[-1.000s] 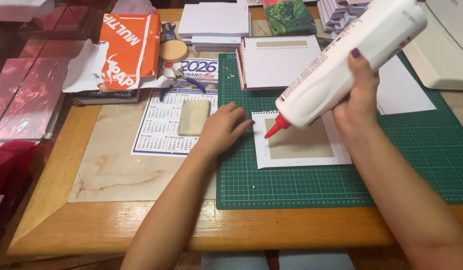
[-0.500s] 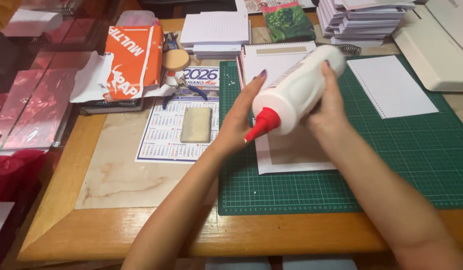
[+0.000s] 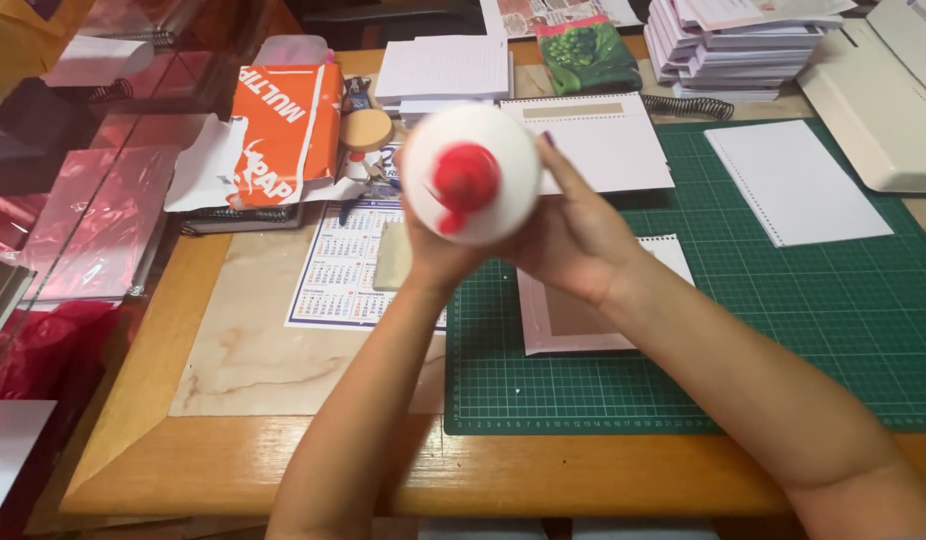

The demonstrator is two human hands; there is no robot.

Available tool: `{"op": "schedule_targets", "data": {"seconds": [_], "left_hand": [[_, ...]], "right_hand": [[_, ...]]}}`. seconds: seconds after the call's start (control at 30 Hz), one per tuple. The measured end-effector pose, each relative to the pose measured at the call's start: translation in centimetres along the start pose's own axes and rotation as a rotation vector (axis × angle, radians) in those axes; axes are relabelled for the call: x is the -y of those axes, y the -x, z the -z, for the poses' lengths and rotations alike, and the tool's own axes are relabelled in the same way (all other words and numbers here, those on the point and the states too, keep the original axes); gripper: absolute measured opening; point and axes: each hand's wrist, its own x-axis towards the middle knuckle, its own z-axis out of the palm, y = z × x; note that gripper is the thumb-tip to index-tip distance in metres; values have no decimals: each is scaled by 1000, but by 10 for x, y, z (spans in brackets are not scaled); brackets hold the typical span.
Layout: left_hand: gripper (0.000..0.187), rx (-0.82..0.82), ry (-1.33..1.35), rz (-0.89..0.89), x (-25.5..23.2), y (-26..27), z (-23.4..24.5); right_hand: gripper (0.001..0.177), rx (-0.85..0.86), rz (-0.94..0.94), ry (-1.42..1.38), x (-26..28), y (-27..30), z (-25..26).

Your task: Assemble a notebook by applying glue to a cardboard cover and attaching paper sheets.

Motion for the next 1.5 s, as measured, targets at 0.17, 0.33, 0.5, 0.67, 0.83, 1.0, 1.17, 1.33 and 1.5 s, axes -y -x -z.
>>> {"op": "schedule_targets", "data": {"seconds": [0.17, 0.33, 0.5, 0.67, 0.83, 1.0, 1.17, 1.33, 1.5], "left_hand": [[105, -277, -248, 258, -12, -34, 18], [84, -311, -422, 158, -8, -67, 31], [87, -245, -500, 218, 18, -62, 32], [84, -217, -516, 269, 40, -59, 18], [82, -185, -515, 299, 54, -57, 7], [80, -108, -526, 317, 64, -56, 8], [78, -34, -461, 320, 56, -49, 9], [99, -91, -421, 295, 33, -2, 9], [85, 110, -498, 472, -45, 49, -14]], "right_hand": [[52, -57, -116, 103, -7, 0, 5], [58, -79, 30, 356, 17, 24, 0], [46, -32, 169, 350, 47, 33, 58], [34, -14, 265, 339, 63, 49, 92], [29, -34, 309, 421, 77, 62, 108], [27, -91, 355, 485, 84, 70, 123], [26, -137, 363, 522, 84, 73, 141], [31, -147, 396, 590, 86, 58, 193], [32, -254, 441, 742, 87, 64, 191]]}}
